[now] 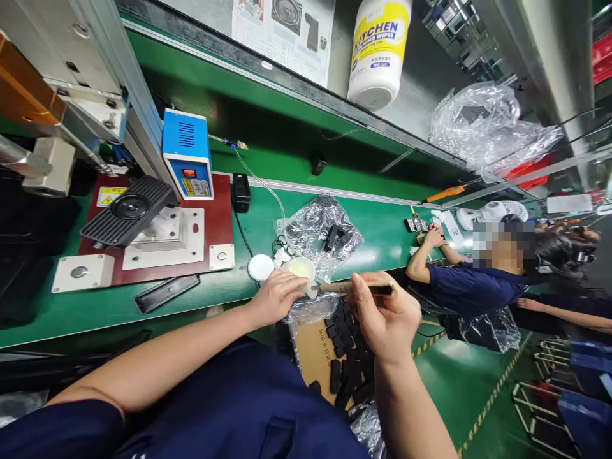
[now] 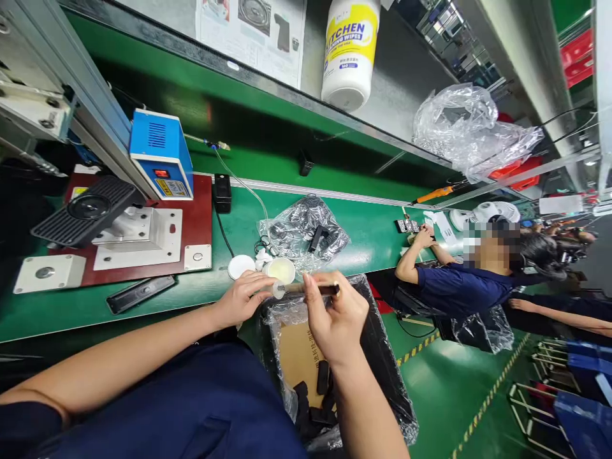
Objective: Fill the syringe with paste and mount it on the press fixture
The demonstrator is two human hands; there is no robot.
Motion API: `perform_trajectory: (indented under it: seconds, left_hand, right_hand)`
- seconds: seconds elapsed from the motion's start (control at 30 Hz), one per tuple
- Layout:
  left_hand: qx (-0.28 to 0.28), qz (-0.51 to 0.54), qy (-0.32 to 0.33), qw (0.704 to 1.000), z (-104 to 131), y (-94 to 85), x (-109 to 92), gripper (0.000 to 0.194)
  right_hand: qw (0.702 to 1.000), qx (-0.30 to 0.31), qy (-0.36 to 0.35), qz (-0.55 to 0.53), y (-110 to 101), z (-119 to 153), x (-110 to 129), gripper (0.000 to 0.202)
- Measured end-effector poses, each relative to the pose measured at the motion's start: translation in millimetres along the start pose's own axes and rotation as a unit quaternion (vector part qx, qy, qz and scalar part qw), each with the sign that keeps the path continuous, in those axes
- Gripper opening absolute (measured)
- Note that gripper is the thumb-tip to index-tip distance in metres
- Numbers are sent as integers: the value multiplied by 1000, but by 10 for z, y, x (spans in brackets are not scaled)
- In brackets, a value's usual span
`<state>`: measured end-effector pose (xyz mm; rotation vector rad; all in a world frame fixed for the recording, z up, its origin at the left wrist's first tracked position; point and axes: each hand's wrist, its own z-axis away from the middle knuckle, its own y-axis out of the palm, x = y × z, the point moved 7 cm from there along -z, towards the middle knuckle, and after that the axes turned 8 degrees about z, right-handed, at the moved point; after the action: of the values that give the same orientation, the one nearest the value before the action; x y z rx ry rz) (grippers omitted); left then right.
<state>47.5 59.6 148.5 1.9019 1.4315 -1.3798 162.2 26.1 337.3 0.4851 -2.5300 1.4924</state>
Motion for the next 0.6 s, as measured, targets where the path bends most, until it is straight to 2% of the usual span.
perform_trajectory:
  seconds: [0.1,0.2,0.3,0.43,0.6]
  left_hand:
    - [2,-5,5,1000,12,10,-11,25]
    - [8,-13,10,1000,25,24,-19,25]
    - [7,-20,18,1000,33,31,-31,25]
    - [7,-27,27,999,40,43,-43,24]
    - [-1,-34,15,999,49,31,-22,23]
  right_hand:
    - [1000,-12,5,0,-26,12,-25,10]
    - [1000,4,9,-17,-33,33,-16,11]
    - [1000,-16,2,-16,-94,51,17,9]
    - [1000,-1,12,-19,-122,70,-5,10]
    - [996,-65,47,-25,-289,114,-85,8]
